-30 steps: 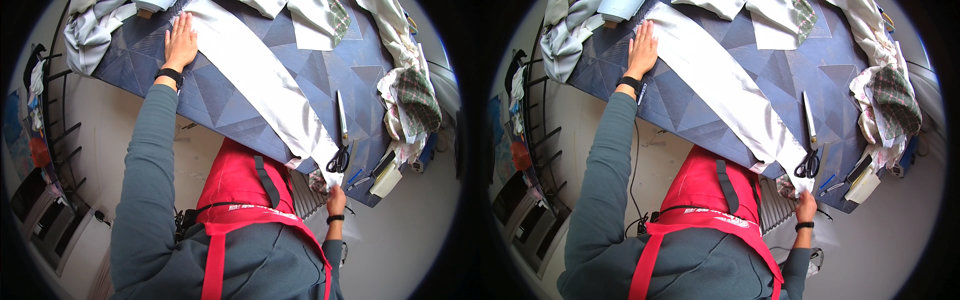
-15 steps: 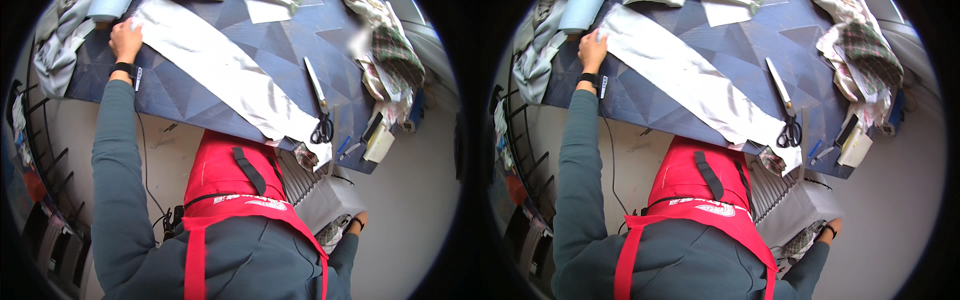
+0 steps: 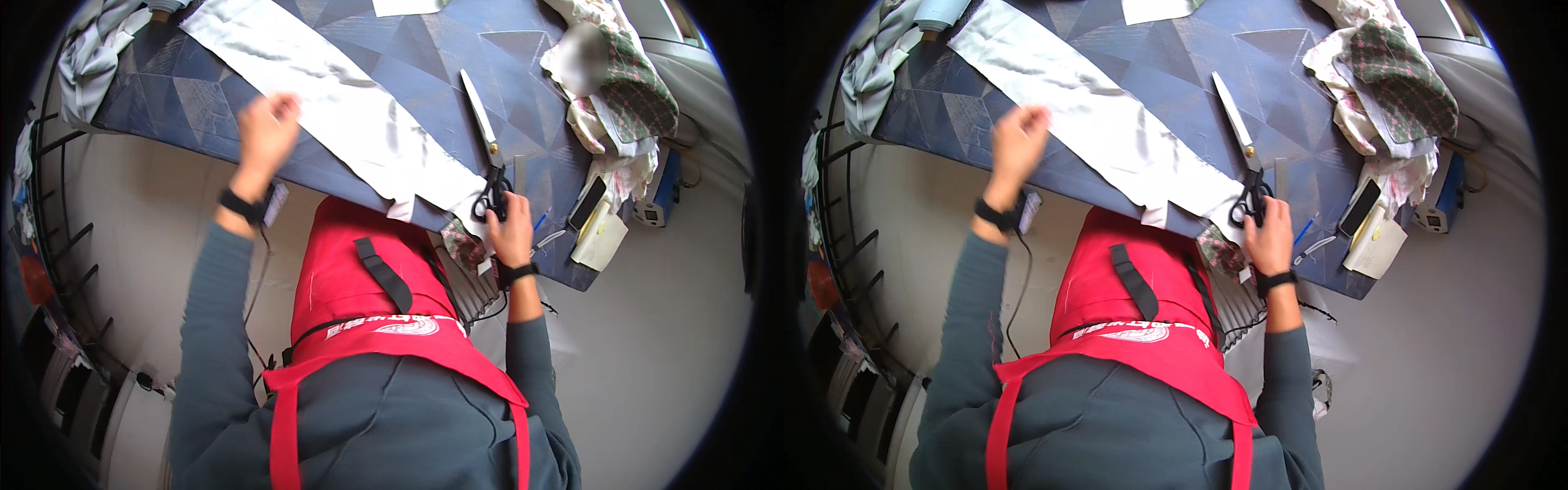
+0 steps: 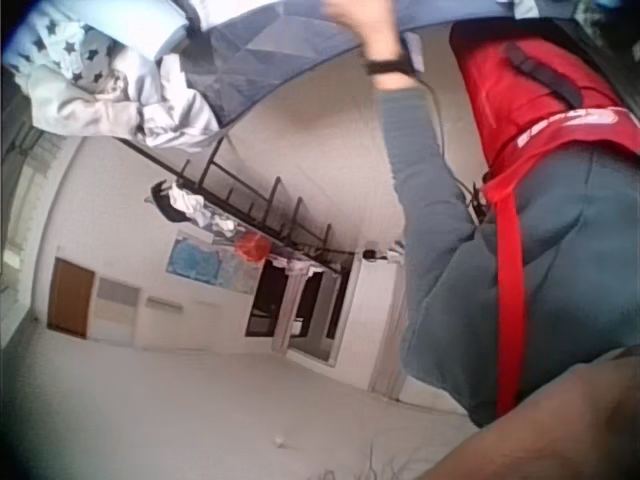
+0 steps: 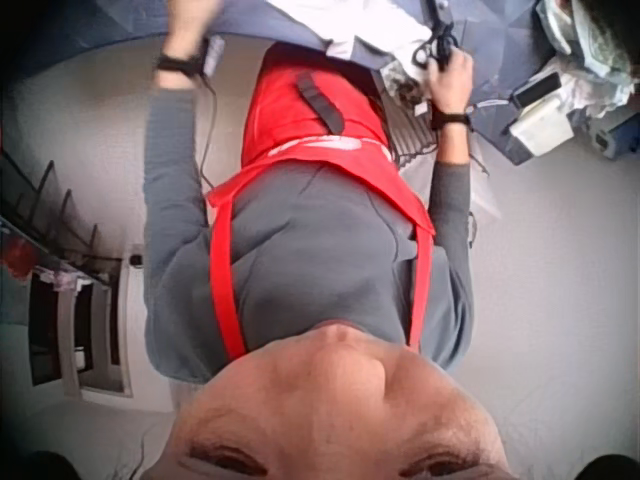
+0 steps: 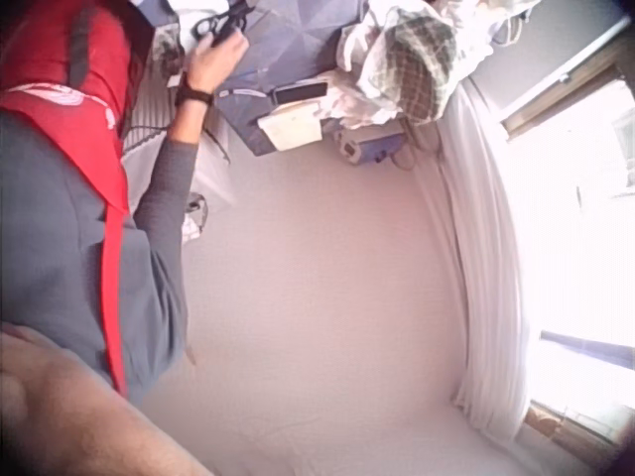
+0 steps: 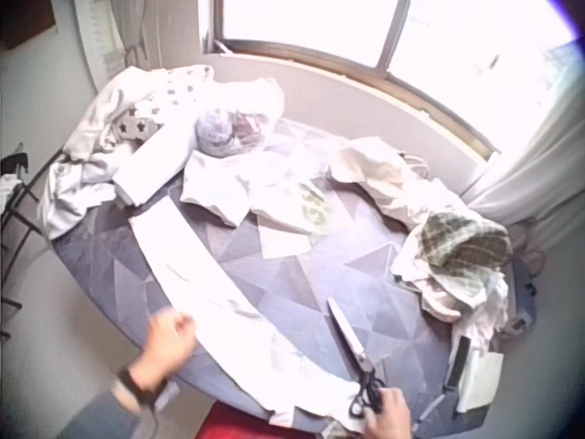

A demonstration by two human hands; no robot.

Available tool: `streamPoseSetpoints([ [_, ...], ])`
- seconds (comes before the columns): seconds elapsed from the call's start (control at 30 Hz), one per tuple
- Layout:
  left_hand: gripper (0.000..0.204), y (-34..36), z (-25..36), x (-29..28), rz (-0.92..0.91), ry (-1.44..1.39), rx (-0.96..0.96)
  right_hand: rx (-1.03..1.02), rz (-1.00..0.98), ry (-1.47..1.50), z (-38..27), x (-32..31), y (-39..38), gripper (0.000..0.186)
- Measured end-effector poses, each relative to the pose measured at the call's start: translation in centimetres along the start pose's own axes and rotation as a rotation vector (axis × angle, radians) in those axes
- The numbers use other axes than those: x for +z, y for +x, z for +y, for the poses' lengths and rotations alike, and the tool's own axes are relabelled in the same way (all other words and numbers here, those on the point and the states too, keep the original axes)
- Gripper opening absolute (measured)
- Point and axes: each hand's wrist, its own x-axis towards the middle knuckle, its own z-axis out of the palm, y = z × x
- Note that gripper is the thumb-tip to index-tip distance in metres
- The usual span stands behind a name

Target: The person cuts a long white fabric strip into shorter pieces using scissors. They repeatedly fold the fabric, cut along the fold, and place the cut pieces on the table.

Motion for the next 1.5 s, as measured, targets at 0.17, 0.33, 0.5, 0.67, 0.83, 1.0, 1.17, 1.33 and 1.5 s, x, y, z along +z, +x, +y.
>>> streamPoseSetpoints([
  [0.17,0.033,-13.7,8.3,7.4,-0.323,-0.218,-0.419,-0.101,0.003,-0.043,1.6,1.5,0.9,0.042],
  [0.33,0.037,-18.1,9.7,13.0,-0.257,-0.394,-0.51,0.151,-0.25,0.165,3.0,0.2,4.7,0.037],
  [0.5,0.029,-19.5,9.4,15.2,-0.154,-0.47,-0.58,-0.129,-0.19,0.275,2.2,-3.5,1.4,0.024],
  [0.67,0.034,-20.4,9.6,17.2,0.023,-0.654,-0.592,0.292,-1.014,0.808,3.4,-7.8,-4.2,0.036],
  [0.83,0.033,-21.5,9.3,17.9,0.087,-0.782,-0.562,0.441,-1.121,0.788,5.0,-8.4,-7.5,0.071],
  [1.0,0.03,-21.6,10.5,17.6,0.088,-0.94,-0.617,0.393,-1.094,0.78,4.5,-7.3,-7.9,0.058],
  [1.17,0.033,-21.8,11.1,16.5,-0.005,-0.939,-0.654,0.438,-1.08,0.893,2.2,-4.2,-7.4,0.055],
  [1.33,0.036,-21.9,10.8,16.0,-0.013,-0.943,-0.616,0.403,-1.035,0.836,0.7,-3.0,-7.7,0.066],
  [1.5,0.036,-21.9,11.1,15.6,-0.011,-0.912,-0.578,0.347,-0.967,0.734,0.3,-3.1,-7.9,0.063],
])
